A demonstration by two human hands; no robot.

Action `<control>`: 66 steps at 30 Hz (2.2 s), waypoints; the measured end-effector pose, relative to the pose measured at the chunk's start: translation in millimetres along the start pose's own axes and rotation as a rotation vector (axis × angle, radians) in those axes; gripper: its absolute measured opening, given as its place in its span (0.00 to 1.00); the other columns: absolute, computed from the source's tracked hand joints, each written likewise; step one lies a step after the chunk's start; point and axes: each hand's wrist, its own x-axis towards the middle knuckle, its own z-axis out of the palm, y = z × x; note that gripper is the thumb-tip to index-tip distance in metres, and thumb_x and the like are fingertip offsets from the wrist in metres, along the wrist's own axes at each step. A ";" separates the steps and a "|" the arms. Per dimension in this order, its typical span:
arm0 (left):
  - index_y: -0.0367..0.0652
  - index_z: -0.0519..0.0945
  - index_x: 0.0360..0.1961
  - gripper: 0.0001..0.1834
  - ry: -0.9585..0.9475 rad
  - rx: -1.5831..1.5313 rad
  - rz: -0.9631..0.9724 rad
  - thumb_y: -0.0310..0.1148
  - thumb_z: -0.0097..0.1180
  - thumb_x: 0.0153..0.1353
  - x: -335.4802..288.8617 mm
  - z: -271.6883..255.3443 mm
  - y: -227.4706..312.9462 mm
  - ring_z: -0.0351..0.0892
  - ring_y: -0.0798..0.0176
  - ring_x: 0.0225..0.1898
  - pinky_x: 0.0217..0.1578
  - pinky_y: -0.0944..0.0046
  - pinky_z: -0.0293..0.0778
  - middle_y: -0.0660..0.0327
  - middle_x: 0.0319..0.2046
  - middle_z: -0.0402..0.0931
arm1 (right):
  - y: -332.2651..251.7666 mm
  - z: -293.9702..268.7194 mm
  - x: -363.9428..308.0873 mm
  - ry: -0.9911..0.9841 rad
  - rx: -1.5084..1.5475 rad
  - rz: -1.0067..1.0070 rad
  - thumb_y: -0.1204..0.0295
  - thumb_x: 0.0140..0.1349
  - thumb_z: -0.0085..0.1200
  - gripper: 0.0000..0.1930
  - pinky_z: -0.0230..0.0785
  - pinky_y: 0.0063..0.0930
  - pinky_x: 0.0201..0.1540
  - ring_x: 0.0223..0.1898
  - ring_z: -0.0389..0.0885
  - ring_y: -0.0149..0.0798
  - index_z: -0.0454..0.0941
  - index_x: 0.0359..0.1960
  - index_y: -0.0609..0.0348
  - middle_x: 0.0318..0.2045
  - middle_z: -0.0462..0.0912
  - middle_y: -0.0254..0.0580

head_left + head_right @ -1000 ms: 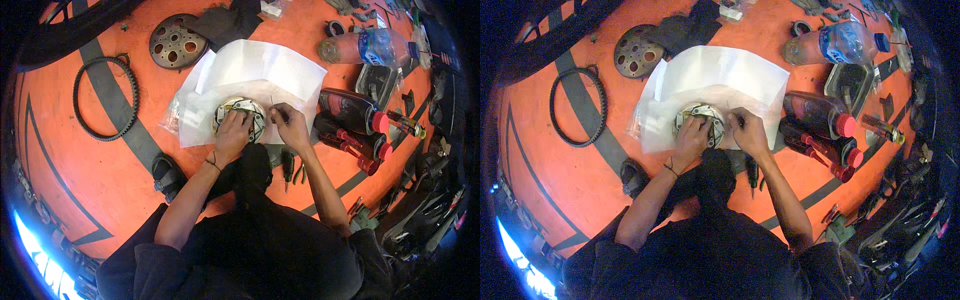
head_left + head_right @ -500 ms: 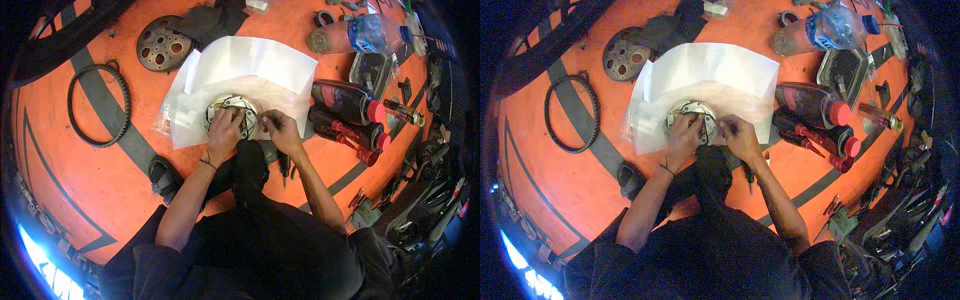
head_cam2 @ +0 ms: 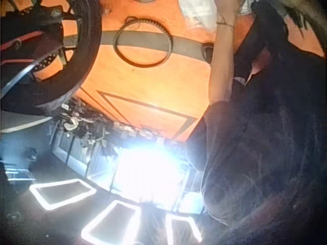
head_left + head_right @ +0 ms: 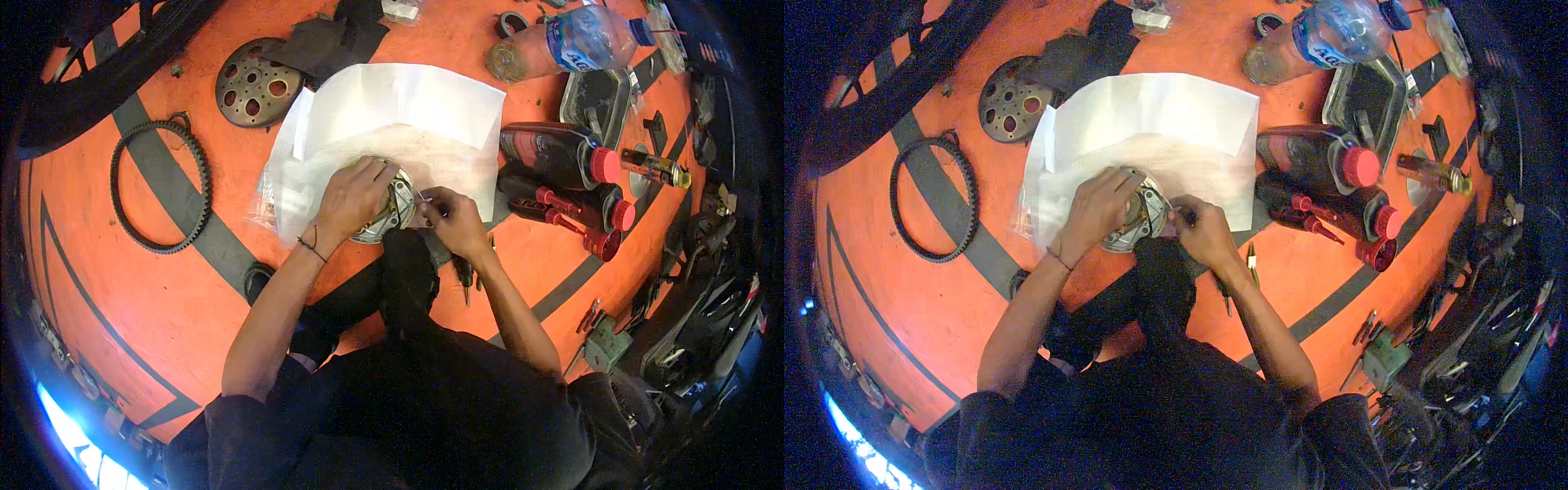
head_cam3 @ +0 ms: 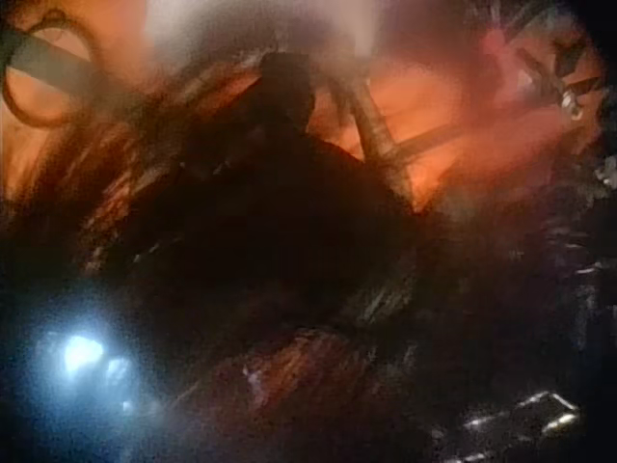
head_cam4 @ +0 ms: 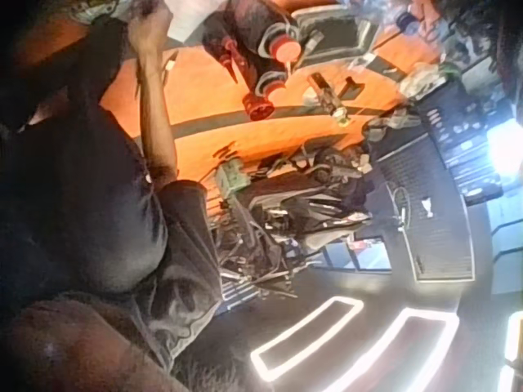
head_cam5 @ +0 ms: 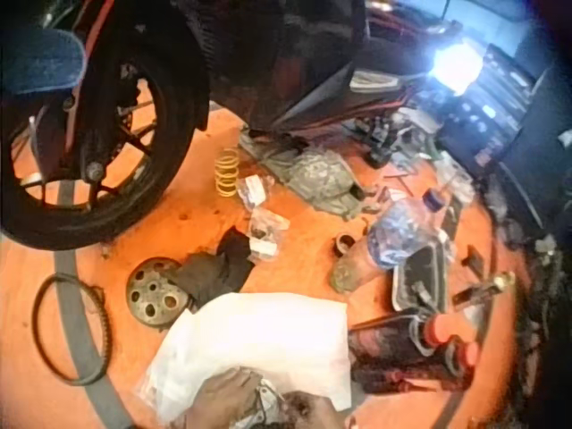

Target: The person assembles internal motorcycle components, including springs and circular plates, using a screwdriver and pliers while working on a white cloth on the floor.

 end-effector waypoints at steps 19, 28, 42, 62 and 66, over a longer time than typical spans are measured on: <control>0.38 0.77 0.54 0.23 0.147 -0.310 -0.214 0.17 0.55 0.56 -2.6 9.8 6.1 0.79 0.47 0.45 0.50 0.53 0.75 0.50 0.43 0.79 | -37.9 -21.4 45.6 -0.055 -0.478 -0.312 0.75 0.59 0.55 0.10 0.72 0.45 0.48 0.41 0.82 0.56 0.85 0.39 0.63 0.34 0.84 0.55; 0.41 0.75 0.58 0.28 0.183 -0.213 -0.249 0.25 0.64 0.53 2.4 6.5 9.2 0.75 0.48 0.50 0.52 0.52 0.72 0.52 0.47 0.76 | -38.8 -4.2 43.9 0.050 -0.439 -0.360 0.76 0.59 0.56 0.07 0.74 0.46 0.42 0.36 0.82 0.59 0.82 0.36 0.67 0.33 0.83 0.58; 0.39 0.82 0.45 0.29 0.125 -0.068 -0.441 0.46 0.75 0.46 3.2 16.2 -9.6 0.75 0.48 0.48 0.50 0.53 0.72 0.54 0.42 0.77 | -29.6 45.8 19.5 0.125 -0.346 -0.060 0.70 0.70 0.46 0.09 0.70 0.60 0.33 0.29 0.81 0.68 0.69 0.41 0.67 0.24 0.80 0.67; 0.43 0.85 0.35 0.19 0.129 -0.223 -0.390 0.39 0.72 0.41 4.8 12.4 -16.5 0.79 0.49 0.44 0.49 0.53 0.75 0.56 0.38 0.82 | -39.9 43.6 15.4 0.073 -0.318 -0.044 0.66 0.70 0.46 0.14 0.71 0.62 0.38 0.33 0.80 0.72 0.65 0.42 0.69 0.28 0.80 0.73; 0.44 0.85 0.33 0.18 0.072 -0.238 -0.227 0.39 0.72 0.39 13.5 17.6 -11.4 0.78 0.50 0.43 0.48 0.54 0.73 0.58 0.35 0.80 | -33.2 37.5 4.0 0.080 -0.310 0.058 0.68 0.70 0.46 0.13 0.70 0.59 0.37 0.33 0.80 0.72 0.70 0.40 0.71 0.27 0.79 0.73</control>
